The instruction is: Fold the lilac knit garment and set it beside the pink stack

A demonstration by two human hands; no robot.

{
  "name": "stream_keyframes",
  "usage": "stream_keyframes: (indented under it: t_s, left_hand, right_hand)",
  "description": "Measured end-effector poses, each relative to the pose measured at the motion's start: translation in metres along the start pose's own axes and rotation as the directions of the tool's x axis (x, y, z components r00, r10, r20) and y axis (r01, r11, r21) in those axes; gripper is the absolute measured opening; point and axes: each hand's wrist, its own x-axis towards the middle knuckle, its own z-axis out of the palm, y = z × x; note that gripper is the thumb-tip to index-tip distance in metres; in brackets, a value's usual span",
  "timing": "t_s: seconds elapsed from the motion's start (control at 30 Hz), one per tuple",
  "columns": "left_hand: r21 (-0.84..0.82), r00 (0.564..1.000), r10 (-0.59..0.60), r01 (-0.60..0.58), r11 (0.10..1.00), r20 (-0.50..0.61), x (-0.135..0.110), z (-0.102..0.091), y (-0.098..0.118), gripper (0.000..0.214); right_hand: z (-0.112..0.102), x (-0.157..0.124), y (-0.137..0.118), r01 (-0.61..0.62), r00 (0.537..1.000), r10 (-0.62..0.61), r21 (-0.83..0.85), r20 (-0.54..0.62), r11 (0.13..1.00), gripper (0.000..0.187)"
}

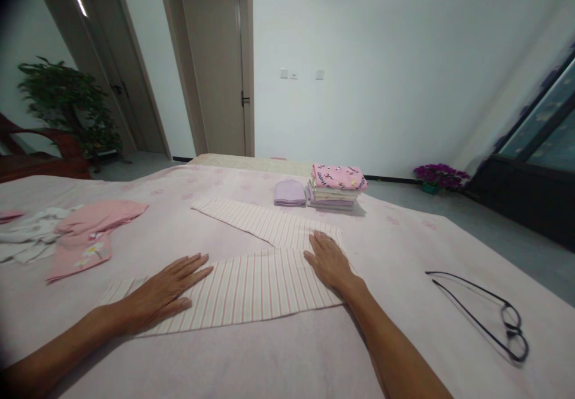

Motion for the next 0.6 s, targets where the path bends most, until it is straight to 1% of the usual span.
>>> stream_keyframes:
  t_s: [0.1,0.2,0.33,0.4,0.47,0.53,0.6]
  left_hand:
    - [0.043,0.997,-0.067,0.068,0.997,-0.034,-0.014,-0.002,-0.019,0.063]
    - [0.069,0.986,-0.158,0.161,0.985,-0.047,-0.02,0.001,-0.034,0.061]
    - [0.075,0.943,-0.322,0.327,0.942,-0.081,-0.018,0.012,-0.052,0.058]
    - [0.073,0.922,-0.374,0.382,0.921,-0.105,-0.014,0.018,-0.061,0.059]
    - [0.072,0.899,-0.424,0.433,0.898,-0.112,-0.007,0.023,-0.07,0.059]
    - [0.067,0.874,-0.473,0.482,0.874,-0.112,0.006,0.026,-0.076,0.058]
    - [0.038,0.856,-0.497,0.506,0.862,-0.142,0.024,0.027,-0.079,0.054]
  right_hand:
    - [0.005,0.001,0.007,0.008,0.998,-0.009,-0.012,-0.065,1.0,0.063]
    - [0.009,0.001,0.008,0.011,0.994,-0.014,-0.025,-0.11,1.0,0.059]
    - [0.008,0.0,0.008,0.006,0.983,-0.008,-0.014,-0.181,1.0,0.052]
    - [0.007,-0.001,0.008,-0.025,0.976,0.021,-0.018,-0.215,1.0,0.049]
    - [0.007,-0.001,0.007,-0.086,0.97,0.075,-0.039,-0.23,0.996,0.048]
    - [0.009,-0.002,0.006,-0.151,0.969,0.135,-0.063,-0.207,0.987,0.051]
    - [0.011,-0.002,0.006,-0.187,0.973,0.174,-0.075,-0.152,0.98,0.053]
